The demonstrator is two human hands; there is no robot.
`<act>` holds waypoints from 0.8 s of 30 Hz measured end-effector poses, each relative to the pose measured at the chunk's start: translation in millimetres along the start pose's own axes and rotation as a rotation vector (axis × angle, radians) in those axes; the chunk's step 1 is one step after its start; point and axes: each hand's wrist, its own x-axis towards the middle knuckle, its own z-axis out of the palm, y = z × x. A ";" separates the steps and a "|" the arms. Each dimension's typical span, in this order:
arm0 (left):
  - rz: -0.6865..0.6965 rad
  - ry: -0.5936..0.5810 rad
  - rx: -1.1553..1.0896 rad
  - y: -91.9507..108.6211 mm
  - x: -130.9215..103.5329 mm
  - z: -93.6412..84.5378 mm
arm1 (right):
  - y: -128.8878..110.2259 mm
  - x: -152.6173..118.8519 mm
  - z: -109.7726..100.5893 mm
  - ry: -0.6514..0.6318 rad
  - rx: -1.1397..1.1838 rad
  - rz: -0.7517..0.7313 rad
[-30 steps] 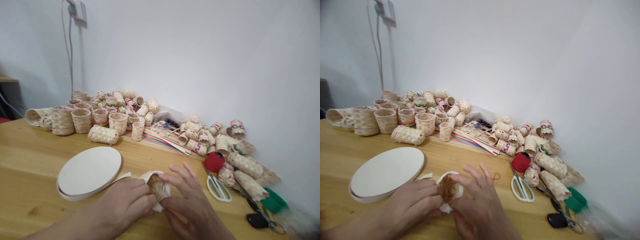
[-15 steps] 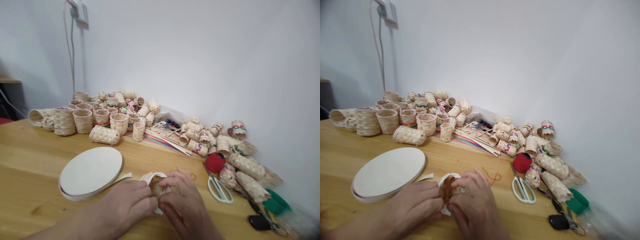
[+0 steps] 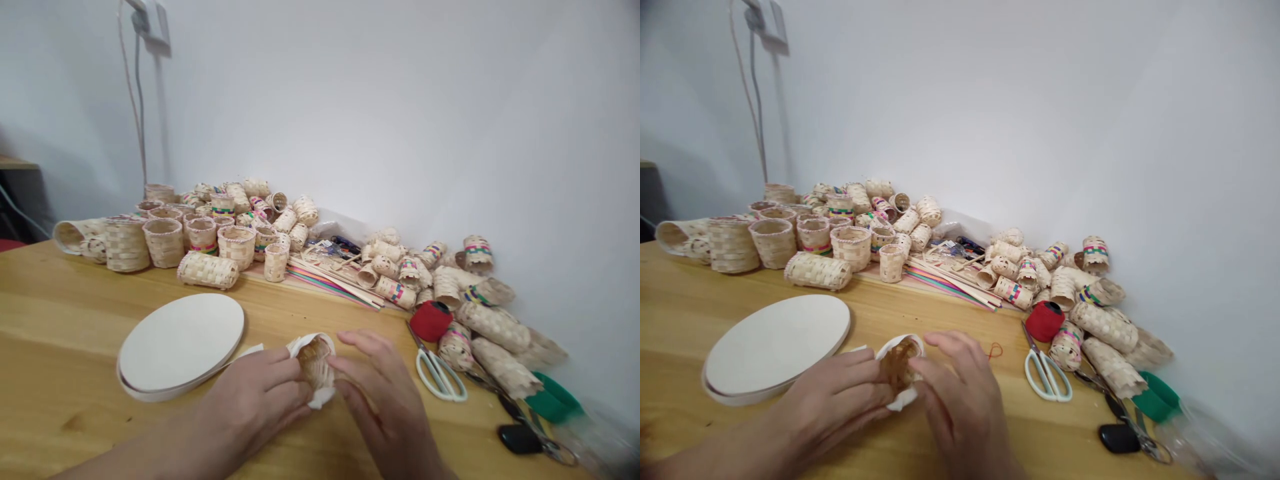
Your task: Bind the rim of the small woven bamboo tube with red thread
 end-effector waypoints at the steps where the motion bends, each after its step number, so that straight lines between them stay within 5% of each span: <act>1: -0.029 -0.016 -0.011 -0.1 0.7 -1.9 | 0.7 0.2 -3.2 0.033 -0.019 -0.006; 8: -0.166 0.025 -0.049 -5.2 3.4 -13.3 | -3.6 4.2 -2.9 0.003 -0.030 -0.093; 19: -0.158 -0.023 -0.164 -3.2 4.6 -15.4 | -9.2 5.5 16.6 -0.072 -0.001 -0.050; 24: -0.103 0.098 -0.112 -1.9 3.6 -18.9 | -10.1 7.8 16.4 -0.037 0.000 -0.041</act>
